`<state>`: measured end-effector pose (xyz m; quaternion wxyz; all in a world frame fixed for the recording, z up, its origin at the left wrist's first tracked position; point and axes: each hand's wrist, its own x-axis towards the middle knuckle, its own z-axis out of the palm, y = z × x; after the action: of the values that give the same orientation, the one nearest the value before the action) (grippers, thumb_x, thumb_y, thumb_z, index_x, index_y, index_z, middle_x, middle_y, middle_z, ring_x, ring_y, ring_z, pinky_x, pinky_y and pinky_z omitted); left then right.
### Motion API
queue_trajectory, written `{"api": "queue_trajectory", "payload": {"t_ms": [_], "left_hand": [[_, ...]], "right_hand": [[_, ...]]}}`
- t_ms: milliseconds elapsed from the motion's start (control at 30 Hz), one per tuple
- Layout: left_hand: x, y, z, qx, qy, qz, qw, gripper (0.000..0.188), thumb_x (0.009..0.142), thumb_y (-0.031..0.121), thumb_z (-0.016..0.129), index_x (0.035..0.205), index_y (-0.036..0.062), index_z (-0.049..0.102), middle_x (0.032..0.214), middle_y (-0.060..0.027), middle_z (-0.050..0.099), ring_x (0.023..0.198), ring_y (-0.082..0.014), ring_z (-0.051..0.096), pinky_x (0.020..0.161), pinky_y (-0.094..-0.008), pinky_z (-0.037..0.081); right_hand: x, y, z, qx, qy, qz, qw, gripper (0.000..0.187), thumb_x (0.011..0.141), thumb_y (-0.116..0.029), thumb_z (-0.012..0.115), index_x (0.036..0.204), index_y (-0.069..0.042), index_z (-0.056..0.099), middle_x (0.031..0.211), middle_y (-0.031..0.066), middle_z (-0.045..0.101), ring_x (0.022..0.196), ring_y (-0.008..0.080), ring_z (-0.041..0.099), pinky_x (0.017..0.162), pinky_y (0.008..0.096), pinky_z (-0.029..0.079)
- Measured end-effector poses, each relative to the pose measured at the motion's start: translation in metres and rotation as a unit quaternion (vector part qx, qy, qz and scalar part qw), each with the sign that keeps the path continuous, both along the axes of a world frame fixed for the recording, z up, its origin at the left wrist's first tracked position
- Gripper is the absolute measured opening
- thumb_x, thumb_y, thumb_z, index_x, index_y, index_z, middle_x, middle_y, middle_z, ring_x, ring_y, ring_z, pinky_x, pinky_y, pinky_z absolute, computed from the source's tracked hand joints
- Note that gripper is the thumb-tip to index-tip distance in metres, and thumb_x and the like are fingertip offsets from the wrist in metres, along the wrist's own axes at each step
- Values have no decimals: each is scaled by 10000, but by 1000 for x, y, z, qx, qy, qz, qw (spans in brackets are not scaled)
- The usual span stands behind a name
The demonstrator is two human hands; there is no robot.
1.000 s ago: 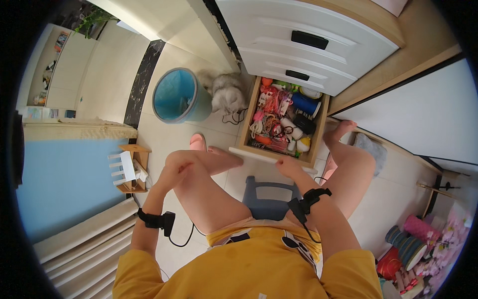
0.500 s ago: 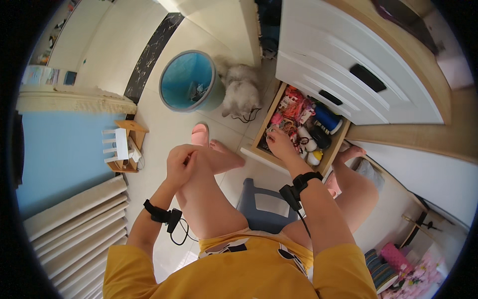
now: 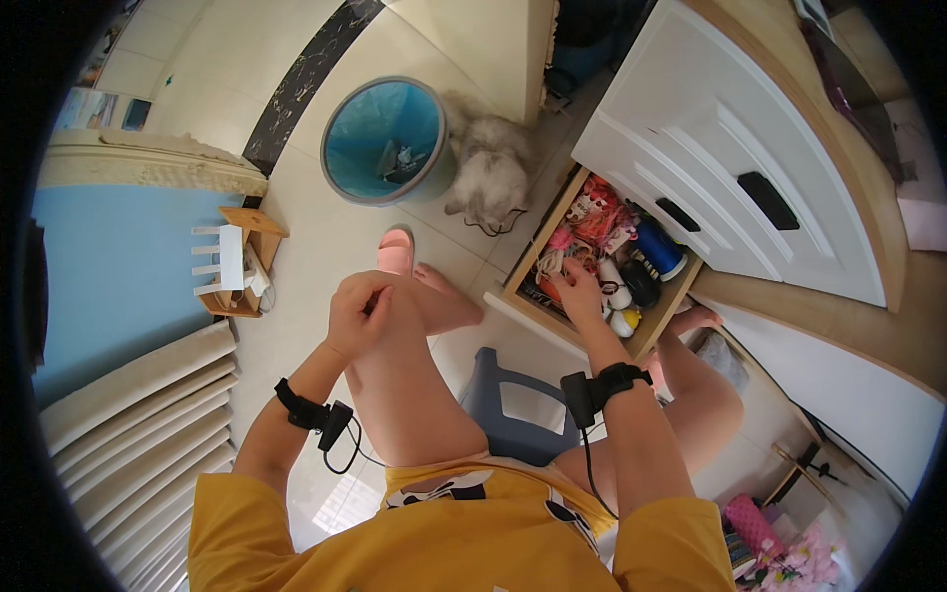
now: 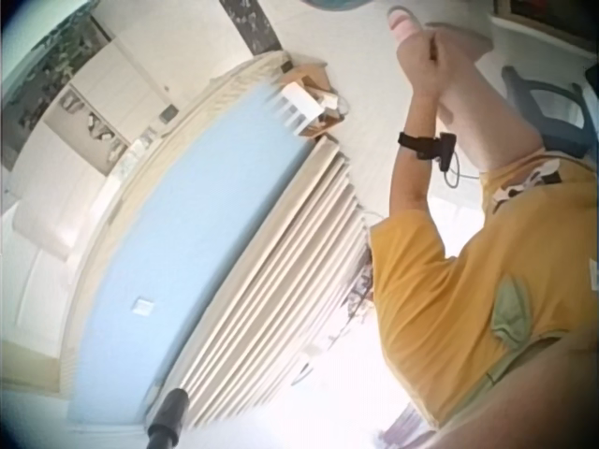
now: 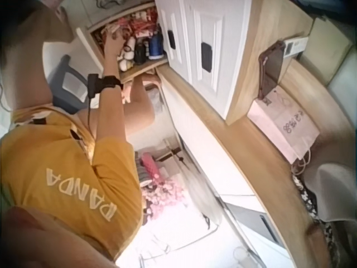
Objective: The person sits on the floor and retrieves a red light stick and a grey cloth from a drawer. They use scissors to cut a small piece of tape and then proceed to attach the light stick to a black handle, securing it with the tape.
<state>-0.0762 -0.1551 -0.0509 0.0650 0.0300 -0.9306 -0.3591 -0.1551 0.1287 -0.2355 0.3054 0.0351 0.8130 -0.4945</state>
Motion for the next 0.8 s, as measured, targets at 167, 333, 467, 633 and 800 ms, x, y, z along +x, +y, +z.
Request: {"api": "queue_trajectory", "payload": {"t_ms": [167, 333, 467, 633, 800], "left_hand": [[7, -5, -3, -32, 24, -33, 999, 97, 648, -4, 570, 733, 44, 570, 611, -68, 538, 497, -223, 488, 475, -317, 377], [1, -5, 7, -47, 24, -40, 998, 83, 644, 9, 577, 716, 50, 566, 596, -60, 535, 500, -224, 491, 481, -323, 378], [1, -11, 10, -84, 48, -32, 995, 78, 643, 11, 580, 710, 48, 565, 591, -61, 532, 502, -227, 490, 481, -326, 376], [-4, -16, 10, -75, 20, -42, 996, 75, 647, 16, 581, 715, 44, 564, 581, -65, 523, 500, -235, 488, 478, -330, 374], [-5, -14, 17, -77, 2, -33, 996, 46, 659, 23, 582, 701, 36, 567, 561, -81, 517, 486, -244, 483, 464, -335, 370]], "right_hand": [[6, 12, -9, -1, -41, 4, 999, 366, 756, -242, 598, 1059, -40, 557, 1232, 142, 438, 782, 200, 551, 746, 296, 438], [4, -23, -20, -29, 15, 103, 994, 301, 768, -228, 578, 1012, -51, 583, 1315, 150, 331, 906, 235, 552, 794, 318, 432], [-6, -55, -4, 27, -52, 193, 979, 453, 780, -232, 542, 1163, -2, 466, 1368, 173, 222, 1037, 244, 493, 847, 306, 395], [-5, -65, -5, 75, 11, 228, 971, 519, 795, -202, 524, 1227, 41, 370, 1370, 159, 229, 1044, 256, 478, 830, 305, 397], [2, -37, -3, -24, 57, 36, 997, 460, 794, -178, 532, 1192, 25, 419, 1320, 133, 329, 854, 219, 569, 769, 298, 439]]}}
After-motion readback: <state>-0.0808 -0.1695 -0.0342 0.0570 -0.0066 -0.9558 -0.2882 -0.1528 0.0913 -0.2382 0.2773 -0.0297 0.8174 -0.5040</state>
